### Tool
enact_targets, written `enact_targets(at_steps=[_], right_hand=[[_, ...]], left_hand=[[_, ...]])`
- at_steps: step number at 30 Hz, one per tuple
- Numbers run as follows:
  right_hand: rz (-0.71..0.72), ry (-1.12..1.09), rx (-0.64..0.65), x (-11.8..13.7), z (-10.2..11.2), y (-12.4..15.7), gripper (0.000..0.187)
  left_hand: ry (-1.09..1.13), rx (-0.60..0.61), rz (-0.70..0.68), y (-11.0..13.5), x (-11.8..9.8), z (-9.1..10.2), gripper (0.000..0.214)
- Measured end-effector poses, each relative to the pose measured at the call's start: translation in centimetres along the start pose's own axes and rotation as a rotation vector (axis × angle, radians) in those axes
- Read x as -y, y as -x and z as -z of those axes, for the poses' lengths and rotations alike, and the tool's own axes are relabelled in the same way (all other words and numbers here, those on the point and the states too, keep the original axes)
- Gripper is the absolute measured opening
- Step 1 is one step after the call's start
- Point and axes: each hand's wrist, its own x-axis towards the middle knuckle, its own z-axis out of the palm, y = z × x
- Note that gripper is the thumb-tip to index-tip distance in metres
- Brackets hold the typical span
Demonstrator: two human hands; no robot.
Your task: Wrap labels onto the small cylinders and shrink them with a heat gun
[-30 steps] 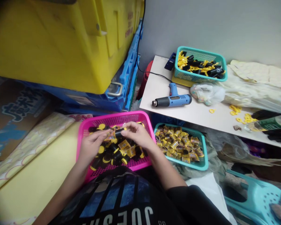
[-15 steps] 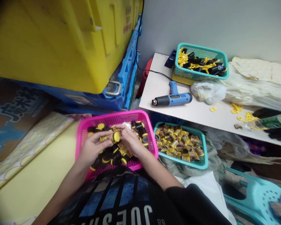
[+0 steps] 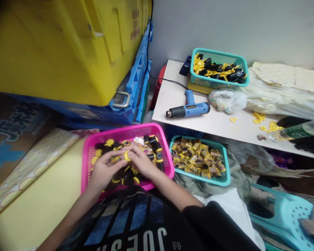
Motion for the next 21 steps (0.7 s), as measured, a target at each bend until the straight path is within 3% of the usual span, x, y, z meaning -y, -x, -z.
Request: enact_targets(at_steps=[2, 5, 8, 12, 14, 15, 18, 21], right_hand=[[0.066, 0.088, -0.053, 0.4, 0.0, 0.3, 0.041], [0.119, 0.143, -0.067, 1.8, 0.8, 1.1, 0.045], [0.153, 0.253, -0.221, 3.9, 3.7, 3.1, 0.044], [0.272, 0.626, -0.868, 6.6, 11.7, 9.0, 0.045], [0.176, 0.984, -1.171, 7.5, 16.3, 12.5, 0.052], [0.135, 1.042, -1.245, 7.7, 18.3, 14.1, 0.055], [0.005, 1.157, -1.248, 7.7, 22.1, 16.5, 0.054], [-0.016, 1.215, -1.113, 6.9, 21.3, 14.4, 0.044]], left_hand=[[-0.18, -0.011, -0.128, -0.1, 0.1, -0.1, 0.024], [-0.469, 0.04, -0.446, -0.5, -0.2, -1.0, 0.029], [-0.606, 0.133, -0.63, -0.9, -0.6, -2.3, 0.052], [-0.623, 0.269, -0.494, -1.3, 0.3, -2.8, 0.049], [-0.614, 0.284, -0.403, -1.4, 1.1, -2.1, 0.04], [-0.616, 0.273, -0.369, -1.4, 1.6, -1.5, 0.037], [-0.655, 0.199, -0.296, -1.7, 2.5, 0.5, 0.032], [-0.708, 0.121, -0.21, -2.5, 2.9, 2.2, 0.033]])
